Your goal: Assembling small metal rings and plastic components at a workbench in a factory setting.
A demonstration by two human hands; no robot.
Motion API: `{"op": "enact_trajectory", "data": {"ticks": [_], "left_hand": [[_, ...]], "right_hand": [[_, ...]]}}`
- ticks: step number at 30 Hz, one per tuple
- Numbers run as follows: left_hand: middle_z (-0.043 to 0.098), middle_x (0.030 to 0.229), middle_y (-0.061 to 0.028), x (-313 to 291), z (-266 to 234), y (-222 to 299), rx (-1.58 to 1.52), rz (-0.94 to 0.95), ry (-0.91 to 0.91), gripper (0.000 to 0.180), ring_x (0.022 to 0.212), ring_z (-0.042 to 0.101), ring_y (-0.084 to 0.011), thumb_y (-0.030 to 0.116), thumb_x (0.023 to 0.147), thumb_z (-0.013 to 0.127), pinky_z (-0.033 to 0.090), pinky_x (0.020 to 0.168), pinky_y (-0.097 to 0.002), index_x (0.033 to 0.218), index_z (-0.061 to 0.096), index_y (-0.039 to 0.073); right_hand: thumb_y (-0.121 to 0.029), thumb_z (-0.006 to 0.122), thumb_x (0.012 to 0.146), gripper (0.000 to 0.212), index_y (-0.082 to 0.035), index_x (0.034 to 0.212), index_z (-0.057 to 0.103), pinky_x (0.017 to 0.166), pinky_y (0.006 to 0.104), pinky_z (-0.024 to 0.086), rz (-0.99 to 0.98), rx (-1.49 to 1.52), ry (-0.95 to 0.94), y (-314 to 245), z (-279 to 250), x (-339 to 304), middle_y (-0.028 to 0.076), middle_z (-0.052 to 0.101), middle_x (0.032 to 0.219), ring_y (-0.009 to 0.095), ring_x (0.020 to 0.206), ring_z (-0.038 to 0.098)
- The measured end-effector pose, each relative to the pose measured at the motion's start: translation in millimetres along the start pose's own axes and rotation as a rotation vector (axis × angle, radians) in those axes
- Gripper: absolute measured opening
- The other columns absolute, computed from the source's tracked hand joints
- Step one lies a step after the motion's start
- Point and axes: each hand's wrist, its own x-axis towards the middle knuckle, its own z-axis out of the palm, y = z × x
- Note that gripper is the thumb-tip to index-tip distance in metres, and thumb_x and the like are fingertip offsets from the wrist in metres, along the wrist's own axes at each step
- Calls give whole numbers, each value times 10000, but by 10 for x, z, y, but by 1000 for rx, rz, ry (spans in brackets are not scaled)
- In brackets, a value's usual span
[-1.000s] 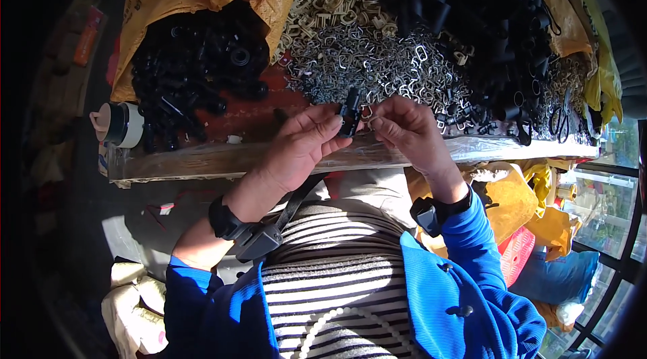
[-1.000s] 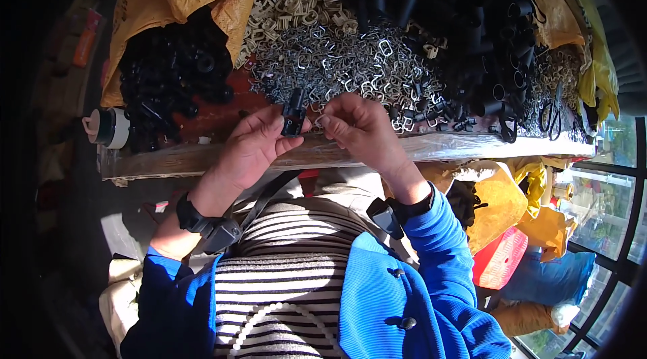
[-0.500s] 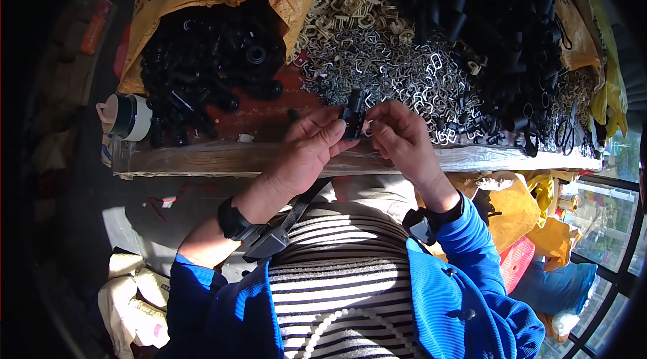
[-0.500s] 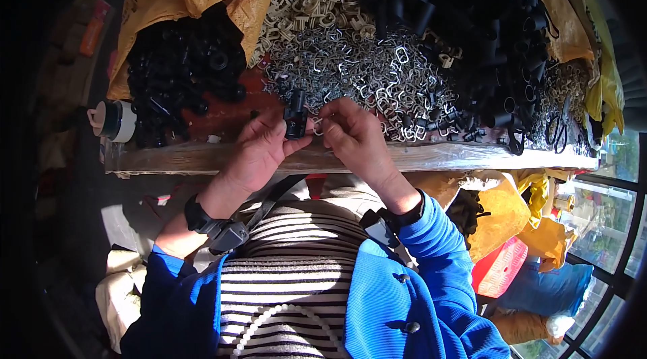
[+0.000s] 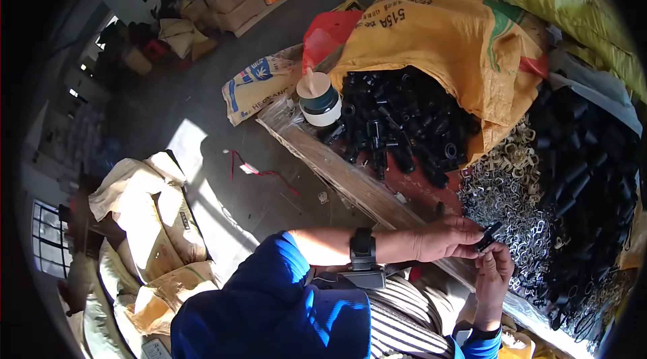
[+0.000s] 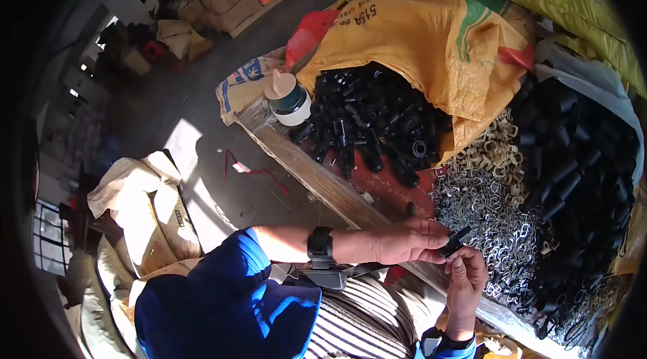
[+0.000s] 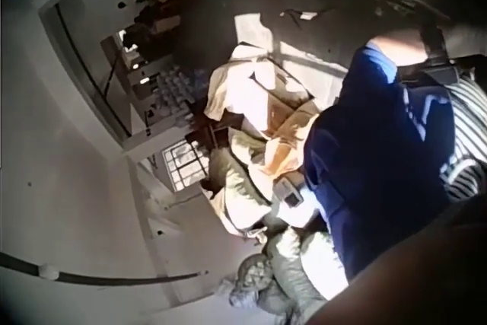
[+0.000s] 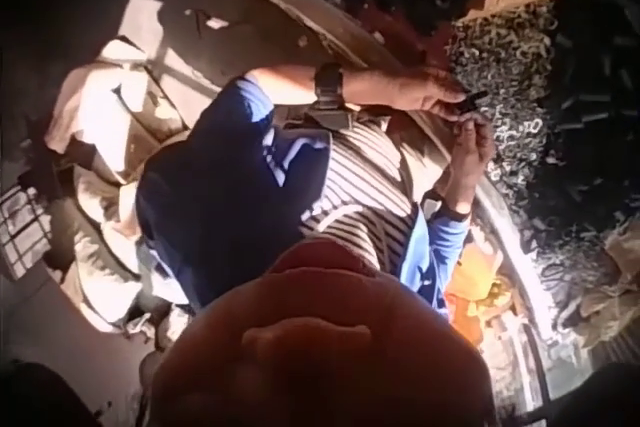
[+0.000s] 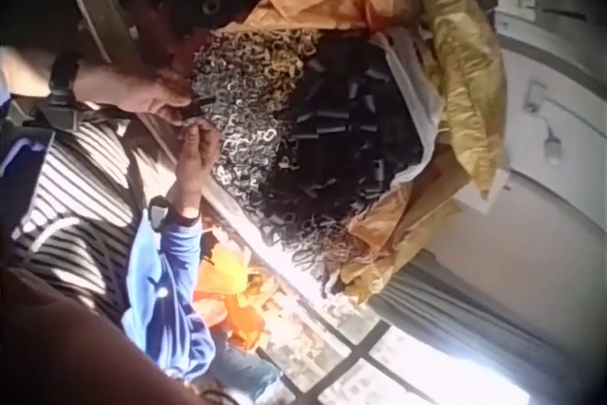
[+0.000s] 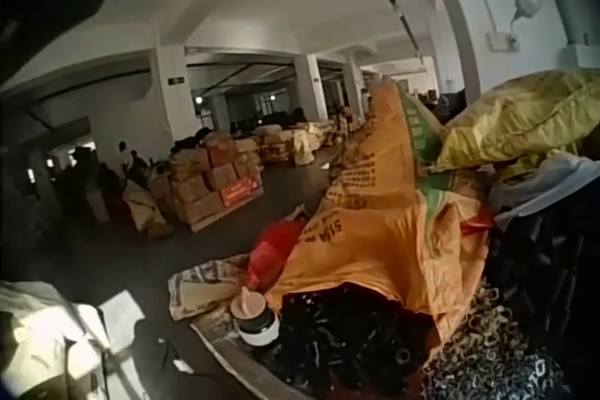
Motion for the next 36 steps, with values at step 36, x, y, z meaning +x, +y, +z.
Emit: {"op": "enact_trajectory", "data": {"ticks": [36], "left_hand": [[576,909,-72,-70,92,73,242,-120,31,211,836,579,-197,160,814,512,490,718,-260,971,542,22]], "right_hand": [[-20,568,713,63,-13,722,506,456,211,352,-481,-709,-17,-253,-45,32,45,484,667,97,493,432]]}}
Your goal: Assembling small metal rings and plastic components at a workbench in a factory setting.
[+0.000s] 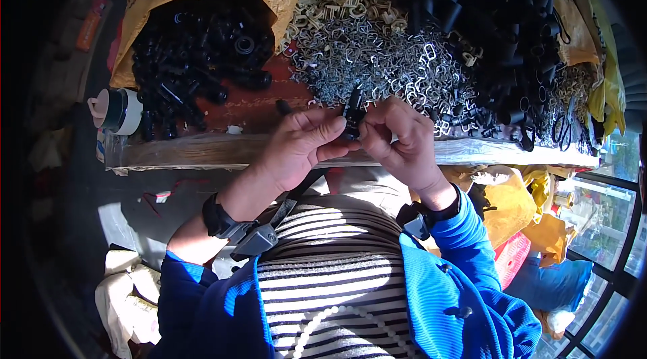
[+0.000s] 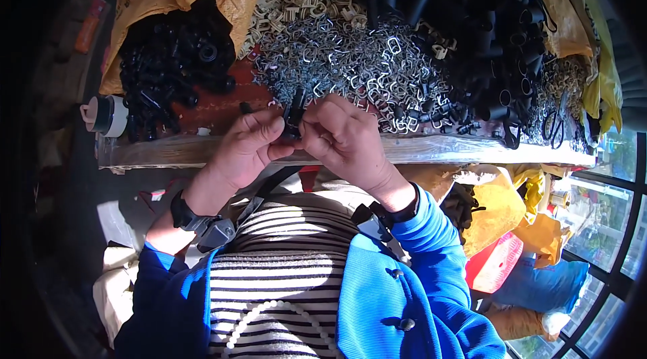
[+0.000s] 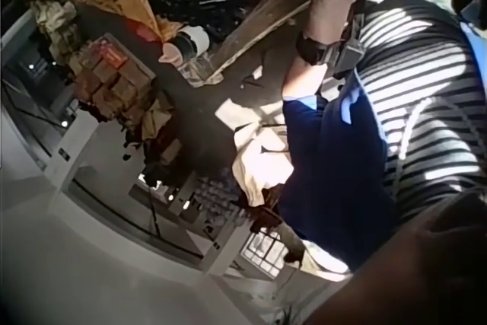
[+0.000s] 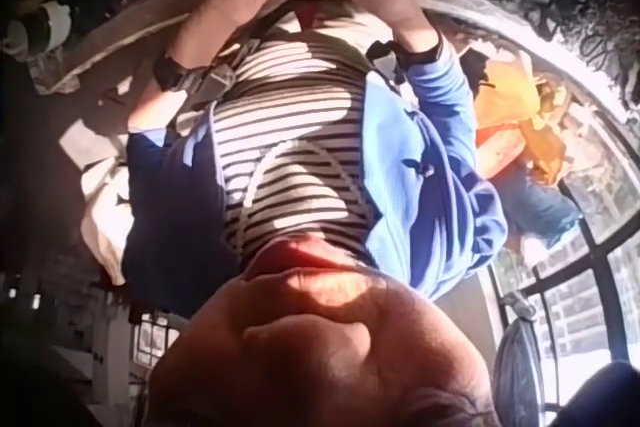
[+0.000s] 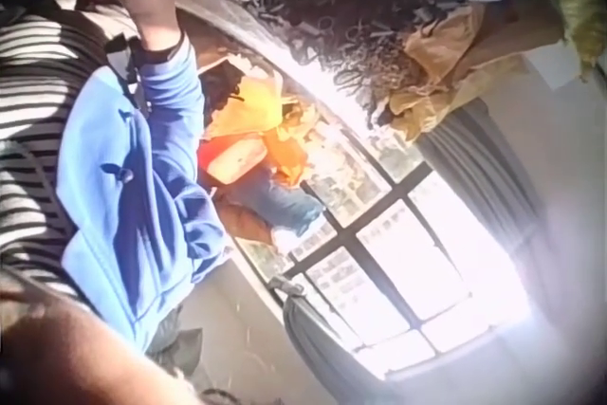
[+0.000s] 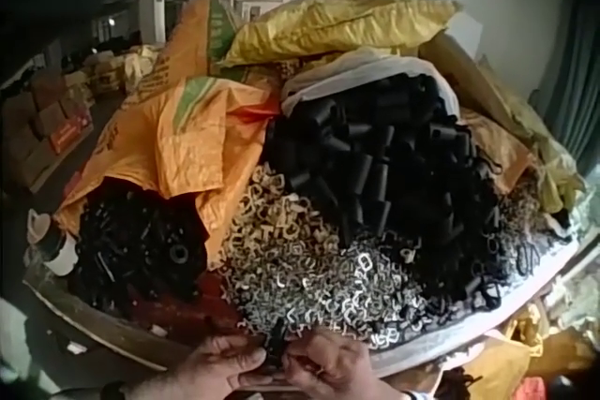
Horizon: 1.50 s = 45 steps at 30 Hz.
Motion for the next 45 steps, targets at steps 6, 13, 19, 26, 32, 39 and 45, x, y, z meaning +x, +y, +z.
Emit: {"op": "enact_trajectory", "data": {"ticks": [6,13,19,26,32,39,45], "left_hand": [[581,910,-77,7,-15,15,13,-2,4,218,812,585,-185,156,810,518,491,700,-250,976,543,18],[581,916,-80,-10,-4,33,83,-20,54,225,798,585,-167,131,806,520,479,683,-218,998,538,15],[580,919,-104,-34,18,80,220,-40,46,240,782,587,-173,104,789,522,483,673,-208,998,518,-14],[578,915,-105,-59,-65,157,226,-9,92,235,771,585,-155,109,792,519,482,658,-198,993,525,-14],[574,924,-127,33,14,100,198,-11,82,230,752,590,-160,97,795,508,494,635,-196,993,519,-19],[580,930,-88,65,11,56,135,130,20,250,852,557,-146,109,795,523,440,757,-231,1027,523,16],[554,989,-113,183,105,-75,57,250,-54,265,950,517,-191,108,803,497,422,834,-301,1048,494,9]], "right_hand": [[-28,584,710,86,-15,731,502,456,241,377,-163,-186,-56,35,-23,46,58,480,660,131,508,470],[-38,596,719,103,-17,743,498,474,234,387,-75,-199,-154,-23,-40,58,55,484,656,123,547,496],[-89,600,742,125,-9,768,508,526,230,406,400,97,-267,53,-104,-26,40,489,654,96,611,509],[-67,591,711,140,-26,830,529,522,255,412,231,-652,102,329,-925,73,75,521,721,183,586,521],[-109,560,733,121,-47,836,538,502,265,402,178,-1029,188,916,-1373,89,81,506,675,207,556,509],[-128,478,829,107,-30,816,519,419,211,321,462,223,204,525,-904,62,29,496,584,101,491,468],[-136,436,858,103,-40,849,473,416,166,286,624,1059,117,128,-96,-81,29,502,620,61,502,435]]}}
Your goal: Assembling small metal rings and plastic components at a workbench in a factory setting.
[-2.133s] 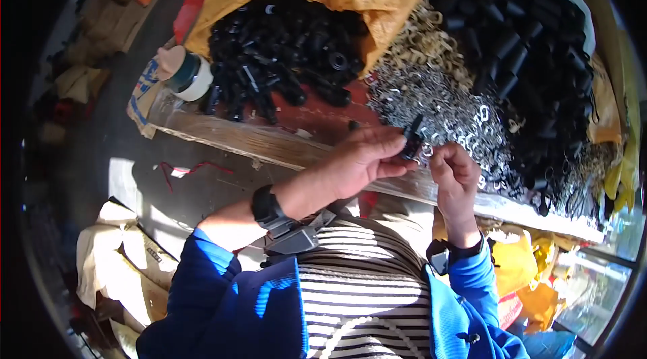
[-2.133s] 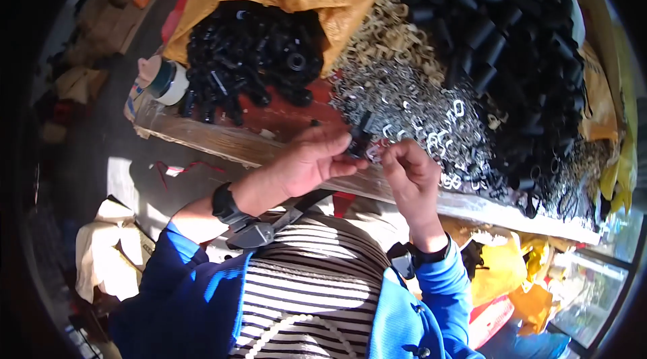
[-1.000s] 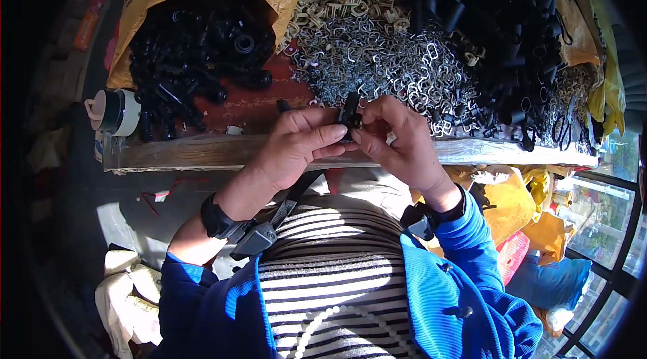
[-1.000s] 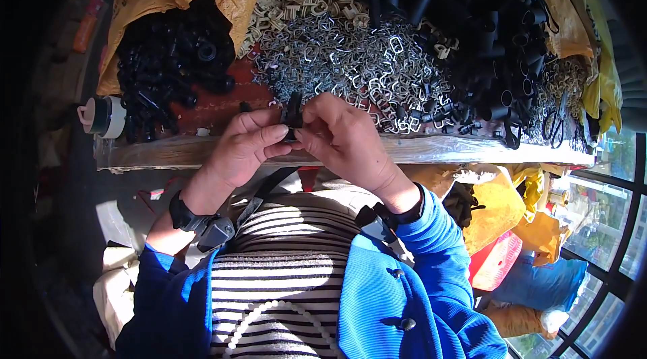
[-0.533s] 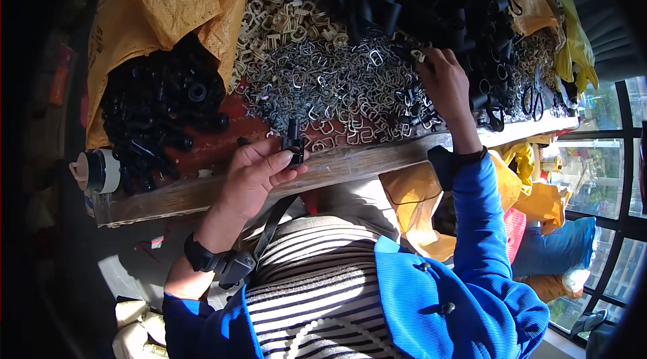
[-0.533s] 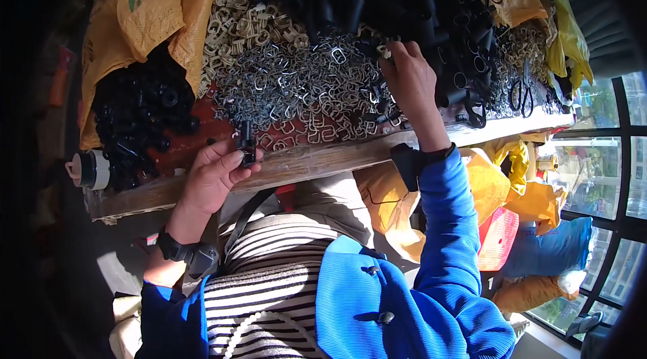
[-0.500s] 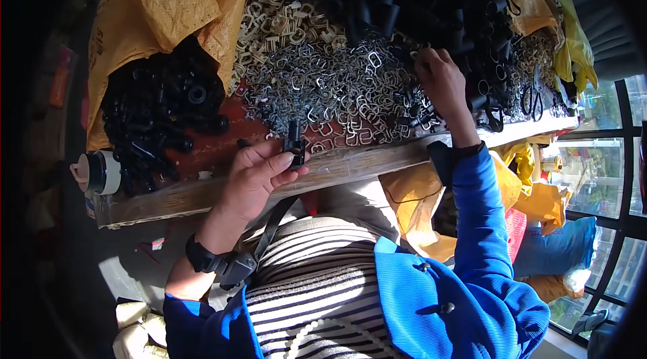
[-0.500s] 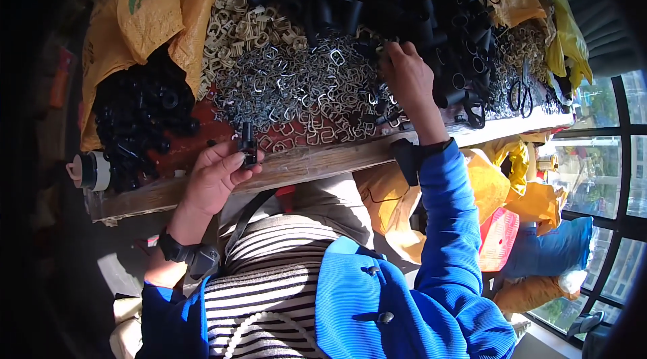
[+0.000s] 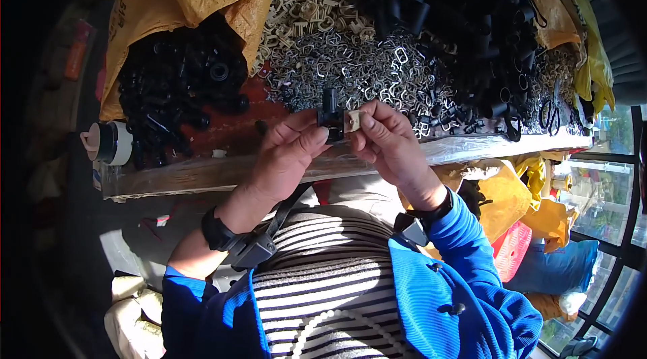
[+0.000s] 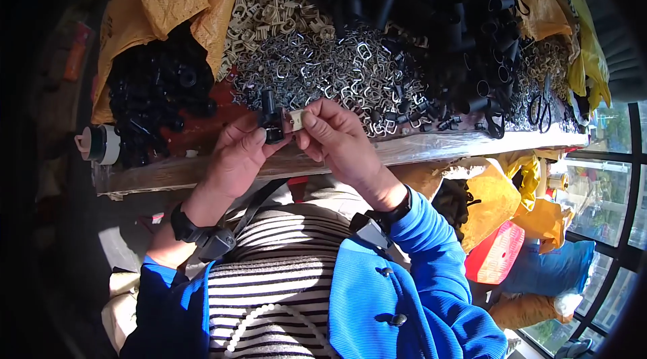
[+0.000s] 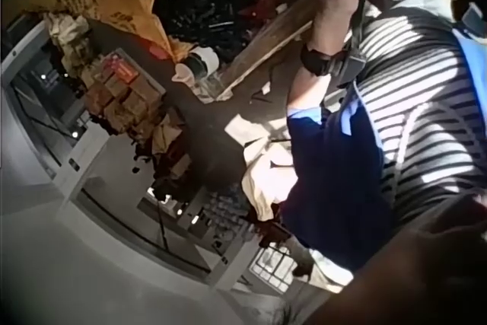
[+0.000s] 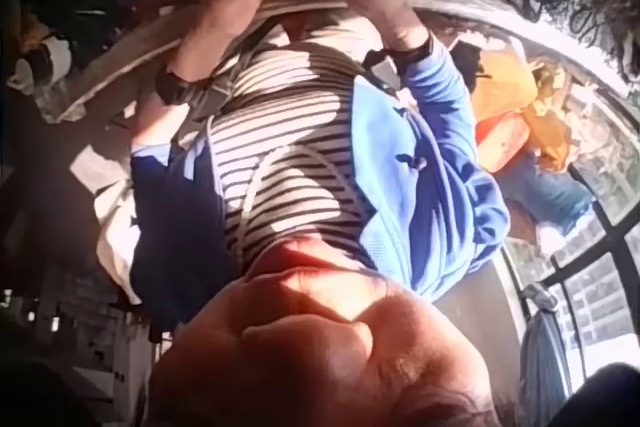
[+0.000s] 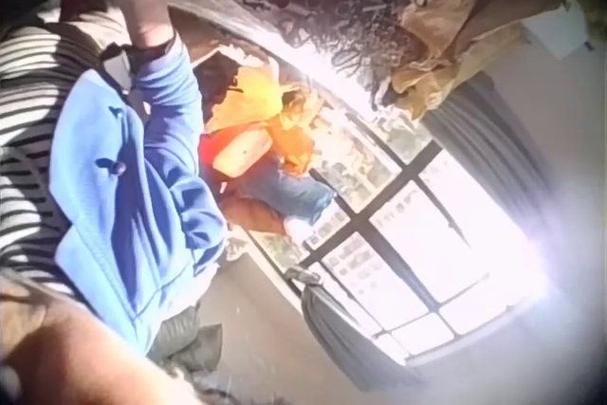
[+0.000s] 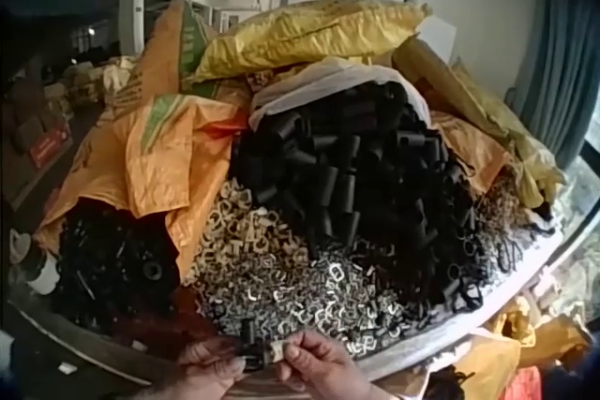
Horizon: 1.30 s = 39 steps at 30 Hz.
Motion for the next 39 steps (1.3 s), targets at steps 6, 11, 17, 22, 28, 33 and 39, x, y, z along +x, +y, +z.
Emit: {"op": "enact_trajectory", "data": {"ticks": [6,11,17,22,28,33,39], "left_hand": [[554,1005,-80,-56,-71,39,-74,41,17,241,909,536,-156,104,814,502,425,814,-303,1051,512,61],[556,994,-81,-117,-113,95,-74,-25,65,232,877,547,-151,109,810,510,462,758,-281,1036,516,60],[561,975,-83,-149,-135,93,-164,-64,69,230,825,571,-162,112,803,517,493,682,-251,1024,513,49],[564,965,-78,-164,-121,120,-160,-84,67,230,842,576,-189,105,798,520,491,692,-249,1019,513,42],[562,970,-79,-186,-84,84,-34,-157,69,239,861,572,-213,115,802,515,490,707,-252,1028,509,37],[566,958,-71,-184,-61,48,-32,-196,62,251,850,573,-205,137,801,526,484,718,-252,1031,514,36],[564,955,-90,-153,-44,-10,-15,-252,77,264,826,581,-207,128,801,521,504,675,-239,1038,498,14]], "right_hand": [[-126,445,854,115,-29,914,464,435,173,326,38,-44,-41,171,55,-9,35,526,699,80,536,465],[-102,497,824,161,2,943,468,497,182,378,-476,-780,-11,177,173,-11,54,540,730,102,566,494],[-81,528,799,147,16,894,475,535,193,398,-643,-1157,-170,108,150,-29,75,532,722,99,587,501],[-93,521,808,123,10,859,478,512,185,380,-554,-1088,-193,-55,79,-35,43,516,700,81,561,476],[-119,507,823,116,-5,817,484,490,164,335,-285,-776,-211,-223,121,25,-5,482,671,41,555,419],[-122,511,822,121,-5,823,480,498,164,337,-226,-773,-250,-128,146,23,-13,472,661,30,573,404],[-140,546,801,139,-14,816,488,489,184,357,-179,-744,-136,-17,78,-27,-5,489,668,37,579,433]]}}
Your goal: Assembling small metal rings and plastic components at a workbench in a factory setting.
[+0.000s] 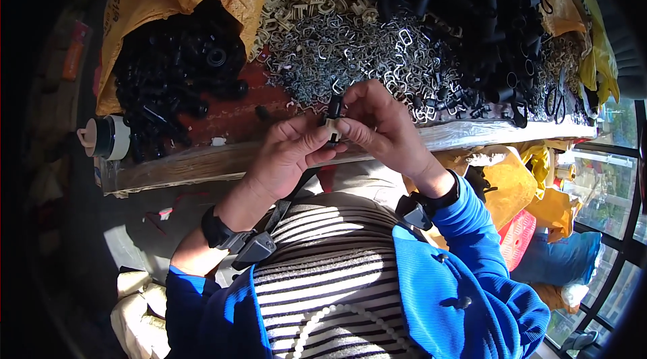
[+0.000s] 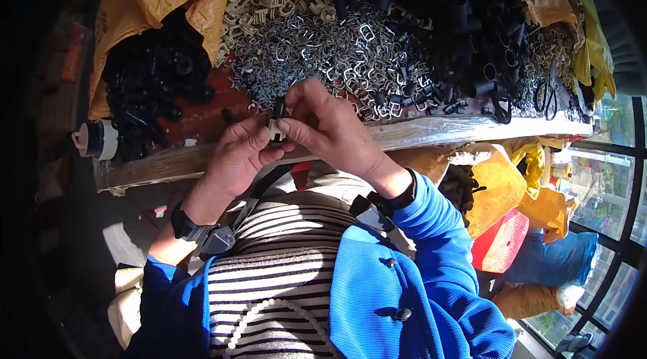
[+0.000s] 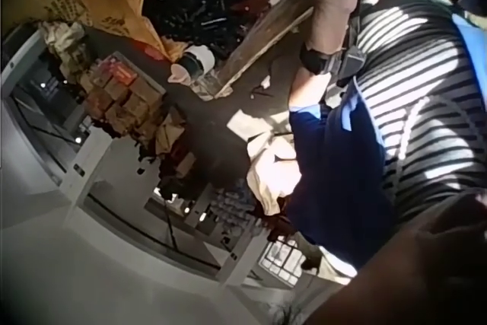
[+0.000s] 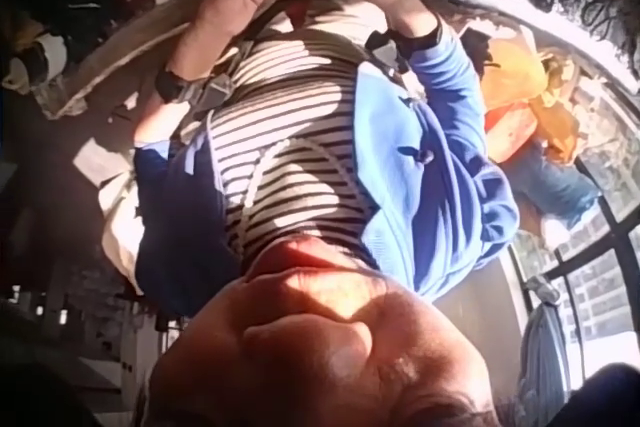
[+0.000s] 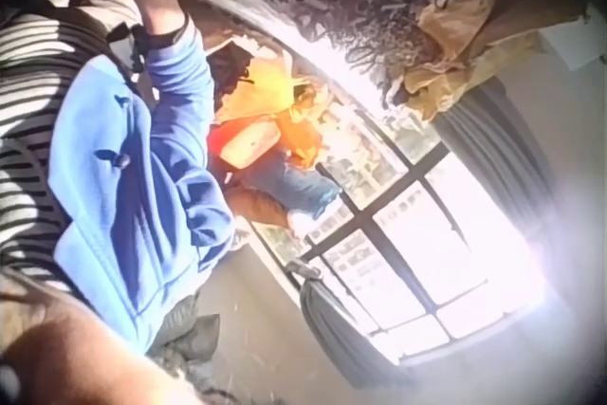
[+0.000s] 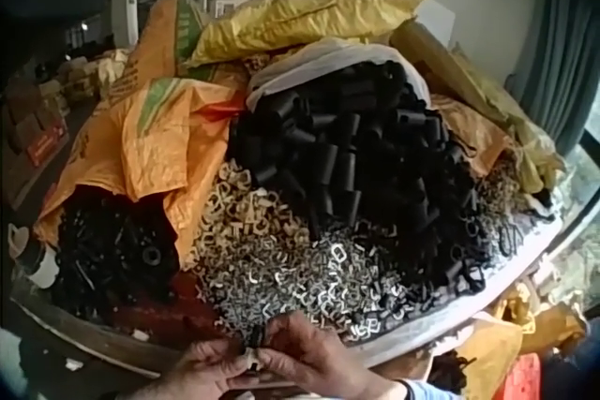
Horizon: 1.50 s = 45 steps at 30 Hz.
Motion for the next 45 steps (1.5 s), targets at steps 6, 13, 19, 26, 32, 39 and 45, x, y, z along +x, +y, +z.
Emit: {"op": "enact_trajectory", "data": {"ticks": [6,13,19,26,32,39,45], "left_hand": [[579,898,-105,-13,-91,66,45,1,60,221,771,589,-180,138,809,511,504,639,-217,992,515,14],[583,874,-106,65,-52,46,16,6,89,200,755,590,-174,147,808,514,502,634,-212,963,522,21],[585,870,-102,49,-69,42,6,13,100,192,754,590,-171,146,808,515,500,635,-215,958,523,28],[583,878,-93,21,-89,30,7,20,112,189,763,588,-169,144,804,523,498,638,-215,955,526,31],[581,879,-86,12,-92,16,-10,45,110,185,768,586,-166,133,799,530,495,651,-216,953,528,30],[587,872,-33,12,0,14,7,86,90,195,787,569,-125,141,781,564,474,692,-228,948,555,41],[579,882,-24,-5,-23,31,17,101,126,195,804,554,-106,160,792,553,473,700,-233,949,554,45]], "right_hand": [[-127,613,729,178,-20,818,501,482,250,402,-90,-797,314,-18,-349,-123,63,512,653,154,557,530],[-112,594,704,172,-27,826,507,548,358,422,-5,-1089,345,312,-743,-243,116,521,719,314,645,532],[-84,597,697,189,-28,845,494,560,344,424,-54,-1051,368,344,-702,-227,121,520,735,298,652,532],[-52,583,730,196,-13,893,481,560,269,436,-11,-821,397,271,-632,-195,96,546,798,194,637,563],[-72,550,783,200,-8,960,482,568,187,431,70,172,295,205,-392,-97,43,548,800,103,643,548],[-87,546,790,268,-8,1026,448,553,174,420,90,443,93,43,79,-14,35,544,772,76,633,528],[-107,543,797,271,-1,1027,444,522,178,410,11,-67,20,39,188,18,32,551,756,60,611,508]]}}
